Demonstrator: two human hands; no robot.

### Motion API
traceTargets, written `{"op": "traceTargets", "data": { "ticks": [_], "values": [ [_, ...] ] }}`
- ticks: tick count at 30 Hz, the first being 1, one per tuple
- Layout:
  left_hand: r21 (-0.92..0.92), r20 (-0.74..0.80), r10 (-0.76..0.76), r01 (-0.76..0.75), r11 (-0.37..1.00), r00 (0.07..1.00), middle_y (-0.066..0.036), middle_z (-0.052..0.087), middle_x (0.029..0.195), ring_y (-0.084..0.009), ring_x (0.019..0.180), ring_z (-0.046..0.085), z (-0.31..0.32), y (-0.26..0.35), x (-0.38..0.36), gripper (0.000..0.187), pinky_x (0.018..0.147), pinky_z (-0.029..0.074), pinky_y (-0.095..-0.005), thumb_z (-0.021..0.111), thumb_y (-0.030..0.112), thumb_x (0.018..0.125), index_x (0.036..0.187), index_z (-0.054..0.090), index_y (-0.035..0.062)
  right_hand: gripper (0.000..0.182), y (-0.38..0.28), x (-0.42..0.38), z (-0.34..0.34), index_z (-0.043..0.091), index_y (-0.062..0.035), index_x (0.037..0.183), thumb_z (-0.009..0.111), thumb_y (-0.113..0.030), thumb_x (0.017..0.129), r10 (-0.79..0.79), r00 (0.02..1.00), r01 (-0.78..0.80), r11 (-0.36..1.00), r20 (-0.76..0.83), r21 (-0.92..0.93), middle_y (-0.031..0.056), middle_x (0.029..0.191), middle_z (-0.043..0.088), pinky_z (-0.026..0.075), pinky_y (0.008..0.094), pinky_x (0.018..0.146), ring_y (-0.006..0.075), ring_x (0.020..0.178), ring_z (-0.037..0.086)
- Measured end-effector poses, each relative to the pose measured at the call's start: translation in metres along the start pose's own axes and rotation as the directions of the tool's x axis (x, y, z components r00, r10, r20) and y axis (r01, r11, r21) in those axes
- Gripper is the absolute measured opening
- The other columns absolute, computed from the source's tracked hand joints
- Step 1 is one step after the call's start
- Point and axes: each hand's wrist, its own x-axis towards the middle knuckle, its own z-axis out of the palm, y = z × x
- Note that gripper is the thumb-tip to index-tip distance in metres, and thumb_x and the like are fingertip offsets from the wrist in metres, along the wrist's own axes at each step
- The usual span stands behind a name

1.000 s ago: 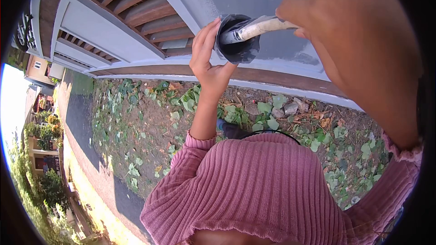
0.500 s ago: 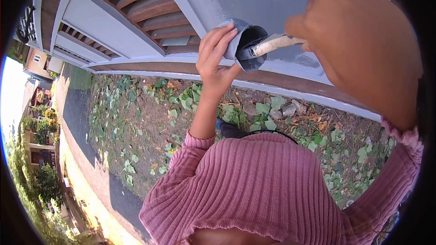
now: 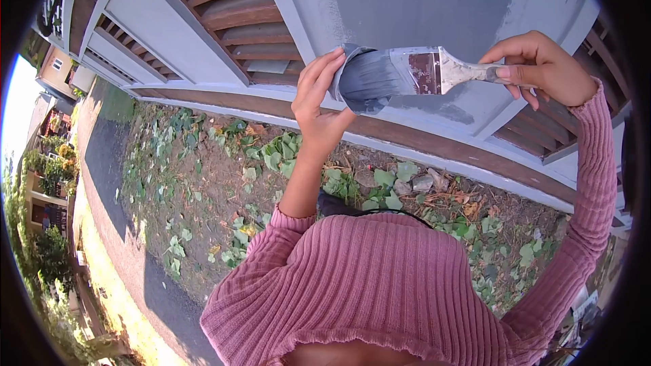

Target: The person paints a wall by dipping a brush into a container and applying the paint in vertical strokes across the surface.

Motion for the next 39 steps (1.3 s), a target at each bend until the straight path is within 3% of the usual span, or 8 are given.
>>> {"op": "traceTargets", "data": {
  "ticks": [11, 13, 17, 21, 27, 30, 35, 39],
  "values": [
    [0.084, -0.004, -0.030, 0.030, 0.996, 1.000, -0.015, 0.053, 0.113, -0.0242, 0.108, 0.050, -0.002, -0.005, -0.012, 0.056, 0.089, 0.041, -0.0339, 0.067, 0.001, 0.057, 0.111, 0.054, -0.0022, 0.024, 0.049, -0.011, 0.022, 0.055, 0.0021, 0.107, 0.047, -0.012, 0.089, -0.024, 0.999, 0.008, 0.913, 0.034, 0.409, 0.0040, 0.056, 0.055, 0.030, 0.0166, 0.033, 0.0026, 0.035, 0.039],
    [0.021, -0.023, -0.193, 0.194, 0.981, 0.981, -0.015, 0.052, 0.115, -0.0235, 0.108, 0.050, -0.004, -0.008, -0.023, 0.057, 0.087, 0.042, -0.0331, 0.068, 0.001, 0.057, 0.112, 0.054, -0.0019, 0.025, 0.054, -0.009, 0.038, 0.053, 0.0029, 0.107, 0.048, -0.013, 0.088, 0.018, 0.999, -0.032, 0.848, 0.032, 0.529, 0.0058, 0.063, 0.056, 0.030, 0.0170, 0.034, 0.0032, 0.037, 0.038],
    [0.109, -0.036, -0.290, 0.292, 0.950, 0.956, -0.014, 0.055, 0.112, -0.0279, 0.106, 0.051, -0.016, -0.011, -0.038, 0.057, 0.091, 0.039, -0.0355, 0.070, 0.001, 0.054, 0.109, 0.055, -0.0010, 0.031, 0.064, 0.009, 0.073, 0.045, 0.0004, 0.113, 0.054, -0.009, 0.085, -0.130, 0.990, 0.053, 0.718, 0.059, 0.694, 0.0083, 0.086, 0.056, 0.029, 0.0172, 0.036, 0.0028, 0.041, 0.039],
    [0.184, -0.012, -0.312, 0.309, 0.933, 0.950, -0.014, 0.055, 0.112, -0.0281, 0.104, 0.052, -0.034, -0.013, -0.055, 0.058, 0.091, 0.039, -0.0358, 0.069, 0.000, 0.052, 0.108, 0.055, -0.0010, 0.027, 0.061, 0.047, 0.112, 0.040, -0.0028, 0.111, 0.050, -0.010, 0.087, -0.315, 0.949, 0.169, 0.492, -0.006, 0.854, 0.0042, 0.078, 0.050, 0.030, 0.0175, 0.039, 0.0025, 0.044, 0.037],
    [0.225, -0.044, -0.451, 0.449, 0.865, 0.891, -0.014, 0.055, 0.113, -0.0278, 0.105, 0.052, -0.064, -0.009, -0.088, 0.059, 0.091, 0.039, -0.0355, 0.071, 0.001, 0.051, 0.108, 0.055, -0.0009, 0.022, 0.027, 0.115, 0.167, 0.041, -0.0088, 0.108, 0.033, -0.025, 0.095, -0.281, 0.940, 0.250, 0.188, -0.192, 0.950, 0.0009, 0.073, 0.039, 0.028, 0.0167, 0.037, 0.0027, 0.044, 0.031],
    [0.250, -0.068, -0.512, 0.512, 0.822, 0.856, -0.014, 0.055, 0.113, -0.0276, 0.106, 0.051, -0.084, -0.008, -0.103, 0.061, 0.091, 0.039, -0.0352, 0.072, 0.001, 0.050, 0.109, 0.055, 0.0000, 0.025, 0.011, 0.153, 0.165, 0.042, -0.0093, 0.107, 0.030, -0.028, 0.095, -0.153, 0.958, 0.273, 0.224, -0.243, 0.935, -0.0002, 0.075, 0.040, 0.024, 0.0158, 0.034, 0.0018, 0.043, 0.029],
    [0.327, -0.107, -0.582, 0.581, 0.745, 0.806, -0.014, 0.055, 0.113, -0.0274, 0.106, 0.052, -0.114, -0.005, -0.118, 0.063, 0.091, 0.039, -0.0347, 0.070, -0.001, 0.049, 0.110, 0.055, 0.0009, 0.026, -0.035, 0.205, 0.115, 0.042, -0.0089, 0.104, 0.029, -0.030, 0.095, -0.157, 0.896, 0.444, 0.372, -0.416, 0.815, -0.0020, 0.076, 0.040, 0.020, 0.0162, 0.031, 0.0016, 0.041, 0.026],
    [0.278, -0.163, -0.599, 0.619, 0.734, 0.784, -0.014, 0.056, 0.111, -0.0276, 0.106, 0.052, -0.124, -0.008, -0.119, 0.060, 0.091, 0.039, -0.0354, 0.068, 0.000, 0.050, 0.108, 0.056, -0.0001, 0.027, -0.082, 0.234, 0.082, 0.042, -0.0079, 0.102, 0.028, -0.030, 0.095, -0.172, 0.862, 0.507, 0.322, -0.478, 0.799, -0.0017, 0.075, 0.038, 0.020, 0.0169, 0.031, 0.0024, 0.042, 0.025]
  ]
}}
